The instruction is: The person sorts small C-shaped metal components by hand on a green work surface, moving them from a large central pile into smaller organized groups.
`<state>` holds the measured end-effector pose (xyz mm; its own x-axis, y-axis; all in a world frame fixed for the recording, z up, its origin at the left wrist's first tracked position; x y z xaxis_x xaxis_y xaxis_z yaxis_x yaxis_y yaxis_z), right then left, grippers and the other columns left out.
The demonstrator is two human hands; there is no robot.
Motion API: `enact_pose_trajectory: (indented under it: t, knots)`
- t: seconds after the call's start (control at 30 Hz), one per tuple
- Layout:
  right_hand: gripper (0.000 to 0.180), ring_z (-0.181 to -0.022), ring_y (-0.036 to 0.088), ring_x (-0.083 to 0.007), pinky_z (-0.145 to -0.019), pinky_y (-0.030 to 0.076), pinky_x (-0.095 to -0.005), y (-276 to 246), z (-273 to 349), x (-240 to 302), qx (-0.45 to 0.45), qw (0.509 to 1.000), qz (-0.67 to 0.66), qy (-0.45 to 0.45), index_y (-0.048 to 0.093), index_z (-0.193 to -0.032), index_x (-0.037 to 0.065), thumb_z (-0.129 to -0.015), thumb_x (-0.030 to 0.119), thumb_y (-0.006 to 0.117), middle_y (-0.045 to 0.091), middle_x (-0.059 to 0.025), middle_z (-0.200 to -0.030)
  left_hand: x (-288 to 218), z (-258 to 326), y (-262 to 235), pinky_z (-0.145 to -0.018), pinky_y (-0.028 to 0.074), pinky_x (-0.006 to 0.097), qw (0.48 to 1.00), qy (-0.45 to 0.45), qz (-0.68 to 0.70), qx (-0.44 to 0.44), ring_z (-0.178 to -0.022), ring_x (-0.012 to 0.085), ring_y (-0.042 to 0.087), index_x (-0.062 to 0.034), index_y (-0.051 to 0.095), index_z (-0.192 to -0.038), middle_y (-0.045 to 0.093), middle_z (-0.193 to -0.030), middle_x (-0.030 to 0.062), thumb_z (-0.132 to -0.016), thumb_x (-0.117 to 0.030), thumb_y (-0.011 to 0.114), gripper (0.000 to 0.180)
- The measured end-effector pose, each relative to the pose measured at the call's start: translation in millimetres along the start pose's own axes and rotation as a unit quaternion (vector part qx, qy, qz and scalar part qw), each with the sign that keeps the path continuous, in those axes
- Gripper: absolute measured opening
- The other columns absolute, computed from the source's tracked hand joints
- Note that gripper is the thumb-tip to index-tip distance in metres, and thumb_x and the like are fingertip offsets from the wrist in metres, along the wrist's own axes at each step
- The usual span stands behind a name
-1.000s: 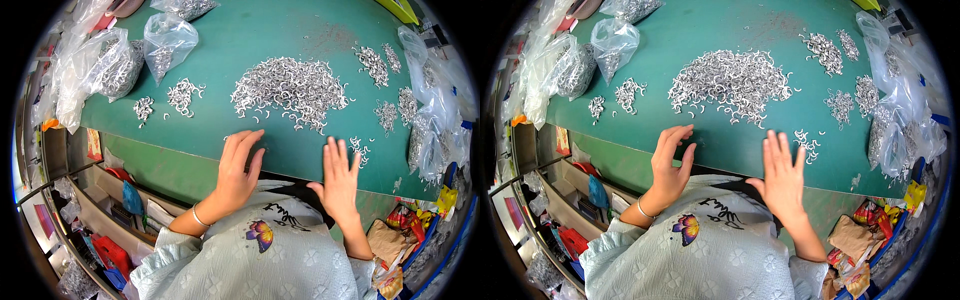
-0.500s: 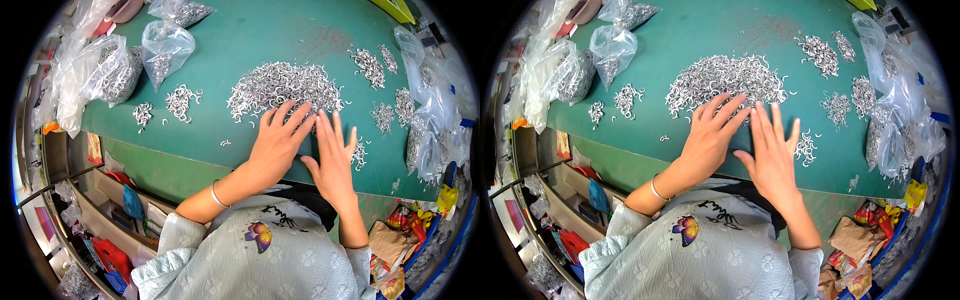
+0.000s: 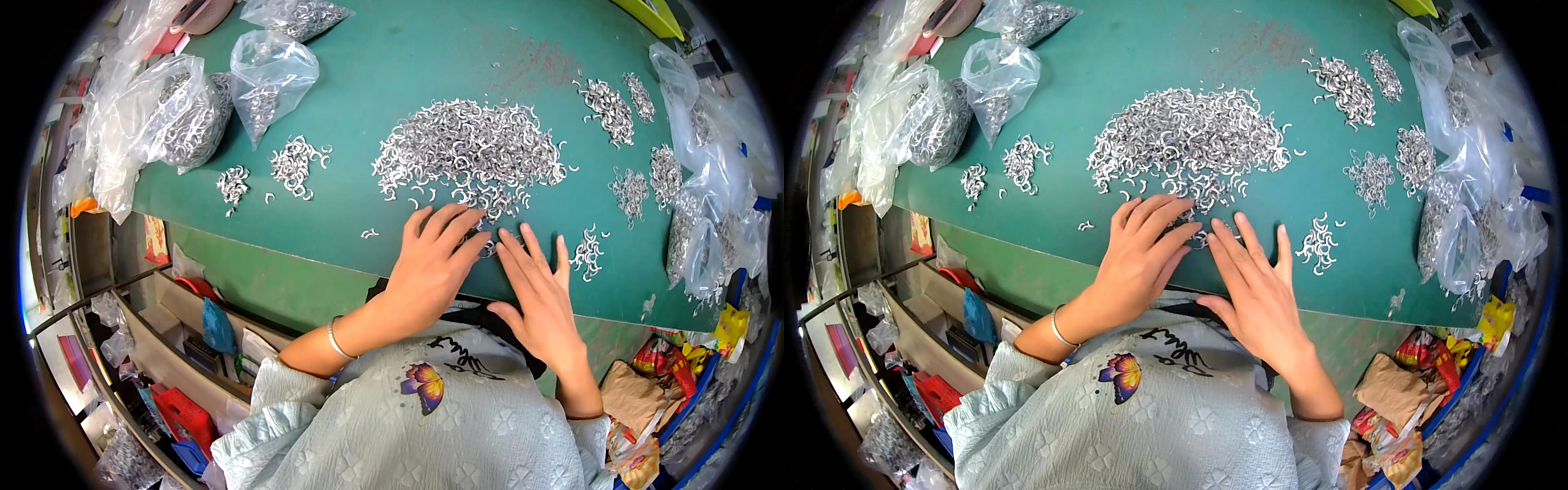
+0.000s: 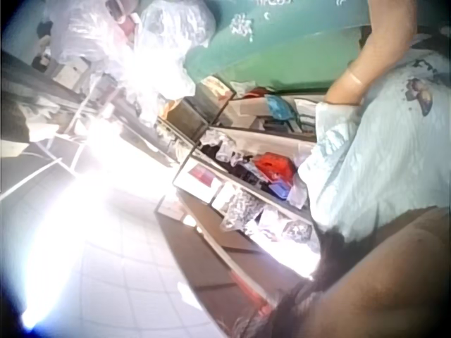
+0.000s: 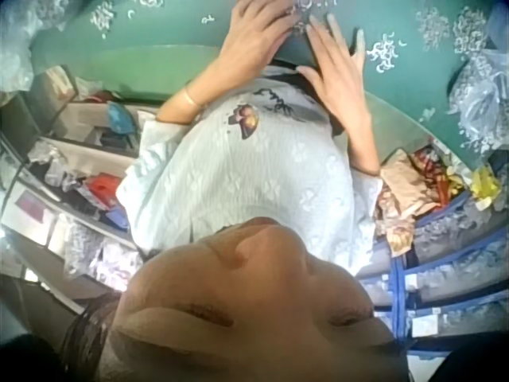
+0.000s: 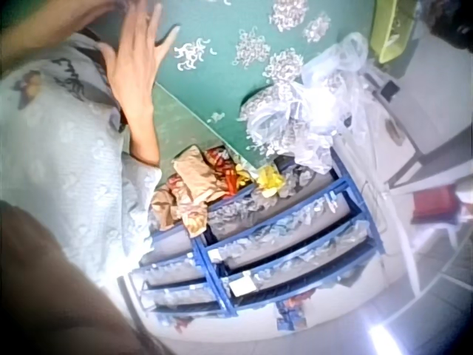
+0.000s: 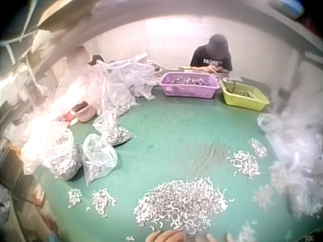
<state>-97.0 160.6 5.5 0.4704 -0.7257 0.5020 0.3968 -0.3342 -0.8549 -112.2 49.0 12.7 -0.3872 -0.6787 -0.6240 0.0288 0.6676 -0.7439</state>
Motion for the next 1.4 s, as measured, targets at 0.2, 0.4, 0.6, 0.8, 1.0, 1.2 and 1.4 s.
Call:
enact_pose_trajectory:
  t: [0.2,0.4,0.6,0.8,1.0,1.2,1.4]
  knots:
    - [0.053,-0.138,0.039,-0.0359,-0.113,0.019,-0.0584,-30,-1,-20,-0.136,0.99,-0.004,0.045,0.054,-0.131,-0.001,-0.082,0.013,0.068,0.05,-0.0146,-0.142,14,4,-8,-0.096,0.035,0.046,0.998,-0.019,-0.037,-0.038,-0.119,0.0314,0.051,-0.0067,0.065,-0.109,0.057,-0.126,0.0104,-0.077,-0.002,0.071,0.033]
    - [0.043,-0.139,0.038,-0.0339,-0.114,0.017,-0.0587,-19,1,-15,-0.1,0.995,0.001,0.03,0.057,-0.127,0.0,-0.085,0.007,0.064,0.049,-0.0127,-0.142,-3,0,2,-0.093,0.033,0.046,0.999,-0.002,-0.043,-0.03,-0.115,0.03,0.051,-0.0096,0.066,-0.103,0.056,-0.122,0.0089,-0.075,-0.004,0.073,0.03]
    - [0.036,-0.133,0.043,-0.0333,-0.112,0.019,-0.0599,-13,9,-9,-0.088,0.995,0.01,0.041,0.061,-0.12,0.001,-0.084,0.006,0.063,0.054,-0.0118,-0.133,7,1,-7,-0.089,0.032,0.045,0.996,-0.043,-0.047,-0.058,-0.111,0.0291,0.049,-0.0114,0.067,-0.102,0.055,-0.117,0.008,-0.074,-0.003,0.074,0.031]
    - [0.037,-0.131,0.045,-0.0335,-0.112,0.021,-0.0569,-23,12,-14,-0.151,0.987,-0.028,0.038,0.061,-0.121,0.001,-0.084,0.006,0.064,0.056,-0.0116,-0.13,14,1,-9,-0.09,0.032,0.045,0.994,-0.053,-0.068,-0.068,-0.112,0.0309,0.048,-0.0122,0.069,-0.1,0.054,-0.118,0.0086,-0.073,-0.004,0.074,0.029]
    - [0.042,-0.136,0.037,-0.0336,-0.112,0.02,-0.0576,-16,0,-18,-0.134,0.987,0.056,0.064,0.06,-0.126,0.007,-0.085,0.0,0.059,0.05,-0.0073,-0.137,-1,0,1,-0.088,0.034,0.043,0.999,-0.017,-0.006,-0.051,-0.107,0.0288,0.051,-0.0121,0.069,-0.099,0.055,-0.113,0.0074,-0.074,-0.005,0.074,0.027]
    - [0.036,-0.133,0.042,-0.0356,-0.111,0.023,-0.0574,-25,11,-28,-0.173,0.981,0.035,0.076,0.064,-0.121,0.007,-0.086,0.001,0.059,0.054,-0.0096,-0.133,7,2,-6,-0.087,0.033,0.042,0.996,-0.039,-0.043,-0.061,-0.105,0.0271,0.051,-0.0109,0.068,-0.102,0.056,-0.112,0.0066,-0.075,-0.004,0.074,0.028]
    - [0.032,-0.13,0.045,-0.0355,-0.108,0.028,-0.0554,-17,4,-12,-0.164,0.986,0.026,0.03,0.069,-0.113,0.009,-0.081,0.006,0.069,0.057,-0.0108,-0.127,5,1,2,-0.085,0.032,0.041,0.996,-0.035,-0.04,-0.066,-0.101,0.0251,0.051,-0.0103,0.068,-0.101,0.056,-0.108,0.0054,-0.075,-0.004,0.074,0.027]
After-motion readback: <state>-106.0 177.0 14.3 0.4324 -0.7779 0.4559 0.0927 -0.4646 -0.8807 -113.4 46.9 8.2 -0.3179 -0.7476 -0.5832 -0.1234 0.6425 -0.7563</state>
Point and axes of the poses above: each hand's wrist, its own z-axis away from the middle knuckle, its own y-axis out of the palm, x = y × z, the point moved 10 cm from there along -z, towards the middle knuckle
